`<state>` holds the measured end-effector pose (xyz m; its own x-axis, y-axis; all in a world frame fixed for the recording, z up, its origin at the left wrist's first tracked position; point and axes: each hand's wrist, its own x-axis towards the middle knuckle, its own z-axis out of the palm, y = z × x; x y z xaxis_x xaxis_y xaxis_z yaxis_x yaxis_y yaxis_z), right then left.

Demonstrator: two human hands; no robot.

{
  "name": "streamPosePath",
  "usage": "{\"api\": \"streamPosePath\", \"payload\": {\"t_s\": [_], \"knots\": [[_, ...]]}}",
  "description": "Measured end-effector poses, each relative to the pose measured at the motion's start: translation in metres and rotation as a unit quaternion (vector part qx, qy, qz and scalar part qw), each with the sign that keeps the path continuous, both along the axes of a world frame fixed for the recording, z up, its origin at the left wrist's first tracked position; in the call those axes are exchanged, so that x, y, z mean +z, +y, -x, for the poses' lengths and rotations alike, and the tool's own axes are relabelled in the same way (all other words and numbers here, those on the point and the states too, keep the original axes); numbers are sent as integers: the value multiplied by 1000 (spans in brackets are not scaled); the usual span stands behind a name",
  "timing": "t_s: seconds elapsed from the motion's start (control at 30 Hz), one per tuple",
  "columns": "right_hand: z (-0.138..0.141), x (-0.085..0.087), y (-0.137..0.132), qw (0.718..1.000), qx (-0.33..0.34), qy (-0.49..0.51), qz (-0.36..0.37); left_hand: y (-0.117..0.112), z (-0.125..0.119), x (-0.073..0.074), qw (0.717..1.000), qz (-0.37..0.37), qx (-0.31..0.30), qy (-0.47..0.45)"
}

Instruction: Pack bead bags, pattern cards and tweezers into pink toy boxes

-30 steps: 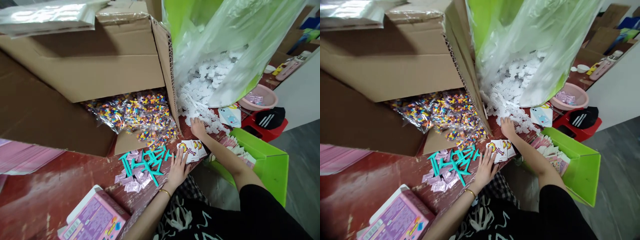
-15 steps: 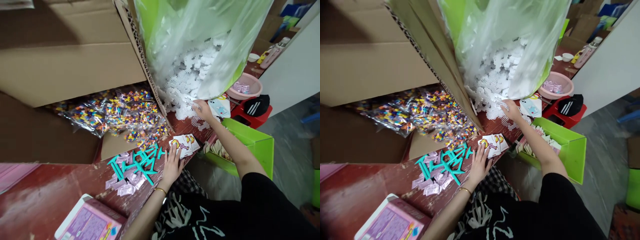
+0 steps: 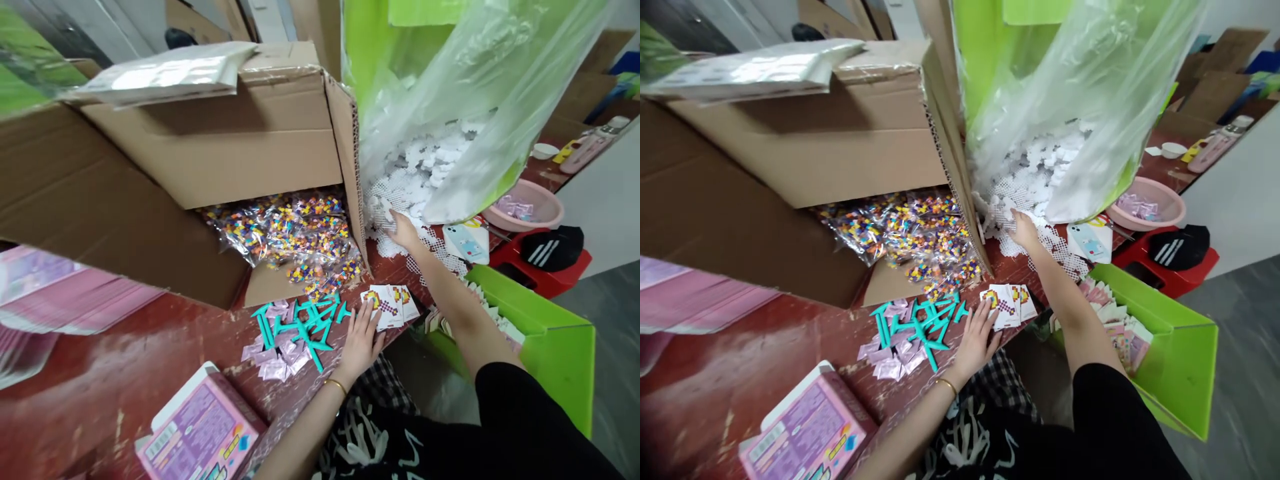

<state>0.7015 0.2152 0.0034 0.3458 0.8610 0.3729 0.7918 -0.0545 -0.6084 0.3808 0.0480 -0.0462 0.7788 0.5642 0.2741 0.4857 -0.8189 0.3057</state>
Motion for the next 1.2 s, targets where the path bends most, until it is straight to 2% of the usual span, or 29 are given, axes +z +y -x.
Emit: {"api": "streamPosePath", "payload": {"t_s": [0.17, 0.37, 0.47, 0.57, 0.7, 0.8, 0.83, 0.87, 0.9, 0.97, 1.0, 1.03, 1.1, 1.2], "knots": [[11, -10, -30, 1000, 1, 8, -25, 0, 0, 0, 1000, 10, -8, -3], [46, -24, -65, 991, -27, 27, -125, -1, 2, 1, 1000, 10, -1, -9], [59, -33, -80, 986, -1, 34, -163, -1, 2, 0, 1000, 6, -1, -11], [70, -34, -93, 988, 23, 20, -154, 1, 2, -2, 1000, 2, 0, -12], [80, -26, -108, 992, -7, -18, -125, 3, 1, -3, 1000, 2, 0, -8], [73, -30, -126, 994, 20, -32, -99, 5, 0, -2, 1000, -2, -9, -11], [67, -34, -135, 994, 8, -33, -101, 5, 0, -2, 1000, -3, -10, -13], [58, -39, -144, 993, -36, -31, -112, 6, 0, -2, 1000, -3, -10, -17], [48, -45, -154, 985, -110, -27, -127, 6, -1, -2, 1000, -2, -9, -23], [28, -58, -172, 946, -292, -5, -142, 8, -2, -3, 999, 1, -9, -32], [20, -65, -179, 924, -359, 9, -131, 8, -3, -3, 999, 2, -10, -36], [15, -71, -182, 911, -398, 21, -107, 9, -4, -3, 999, 2, -12, -39], [13, -81, -183, 915, -400, 30, -44, 9, -5, -4, 999, 3, -15, -41], [27, -85, -173, 934, -355, 20, 13, 10, -6, -3, 999, 5, -16, -39]]}}
